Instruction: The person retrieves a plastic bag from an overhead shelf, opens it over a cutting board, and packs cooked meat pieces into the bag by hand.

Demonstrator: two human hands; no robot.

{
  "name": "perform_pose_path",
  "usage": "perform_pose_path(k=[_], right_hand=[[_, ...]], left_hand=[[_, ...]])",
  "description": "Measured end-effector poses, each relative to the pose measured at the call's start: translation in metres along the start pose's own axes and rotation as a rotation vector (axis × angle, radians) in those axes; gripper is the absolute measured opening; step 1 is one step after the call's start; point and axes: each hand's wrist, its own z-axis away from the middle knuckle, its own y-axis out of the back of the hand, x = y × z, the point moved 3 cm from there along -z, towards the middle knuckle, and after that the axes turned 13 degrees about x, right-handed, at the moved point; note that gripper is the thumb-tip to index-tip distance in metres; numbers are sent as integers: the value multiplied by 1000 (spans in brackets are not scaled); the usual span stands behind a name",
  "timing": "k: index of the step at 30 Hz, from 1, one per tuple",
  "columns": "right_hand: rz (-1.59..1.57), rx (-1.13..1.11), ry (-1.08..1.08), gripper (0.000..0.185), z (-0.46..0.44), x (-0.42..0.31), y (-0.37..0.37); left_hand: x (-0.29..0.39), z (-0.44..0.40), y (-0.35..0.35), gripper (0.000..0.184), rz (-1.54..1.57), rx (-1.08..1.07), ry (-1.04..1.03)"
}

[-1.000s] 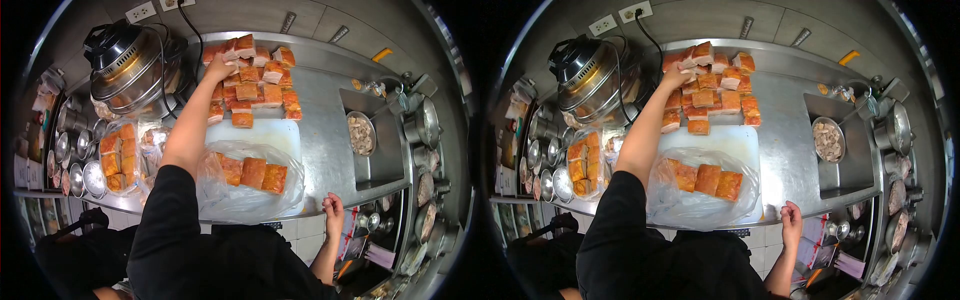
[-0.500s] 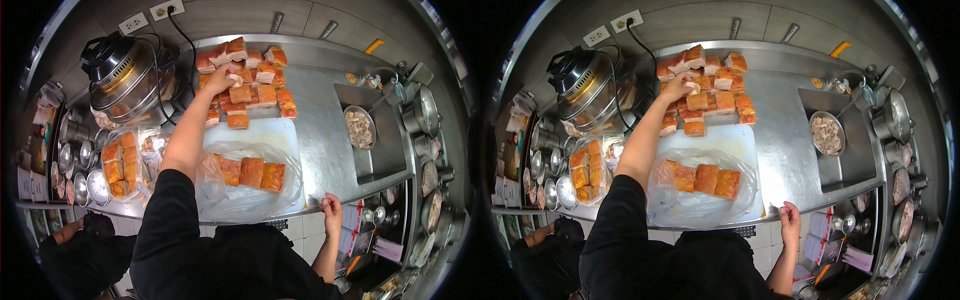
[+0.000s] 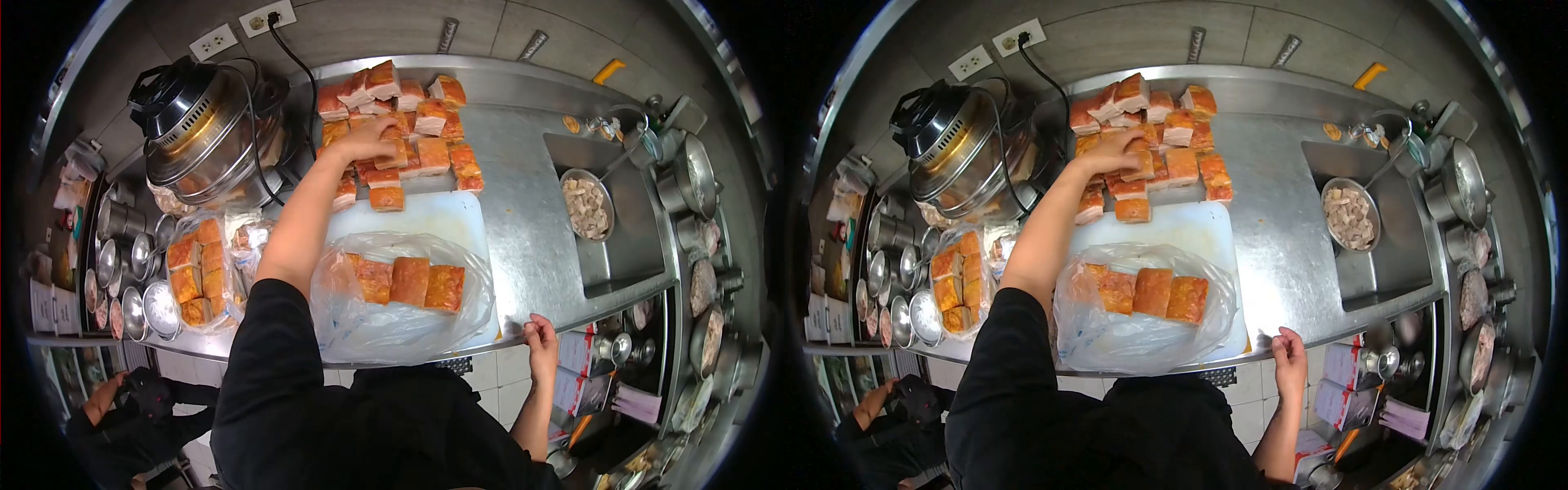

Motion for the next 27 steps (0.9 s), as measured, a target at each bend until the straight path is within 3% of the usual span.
perform_pose_path(k=[2,5,9,14,15,18,21,22,24,25,27], right_hand=[[-6,-5,1,30,-1,3,1],[-6,-6,10,31,-1,0,-1],[-14,-3,43,32,4,-8,-8],[8,-34,70,34,16,-27,-19],[18,-32,52,34,18,-28,-21],[-17,-68,132,36,24,-41,-31],[-59,-57,222,34,31,-64,-42],[-61,-62,258,35,31,-72,-45],[-92,-86,302,35,34,-88,-51],[-109,-83,345,35,33,-93,-52],[-144,-92,396,35,29,-99,-56]], left_hand=[[16,10,-6,82,-490,-14,-208],[35,10,-17,92,-739,-141,-58],[26,3,-24,85,-646,-98,-51],[12,4,-10,67,-163,-28,20],[2,3,-6,67,-179,128,-104],[36,23,23,64,83,102,-46],[97,84,38,62,655,42,95],[128,118,38,66,800,55,170],[144,175,13,83,1079,2,114],[154,216,-5,89,1190,50,311],[149,280,-49,89,1334,-11,440]])
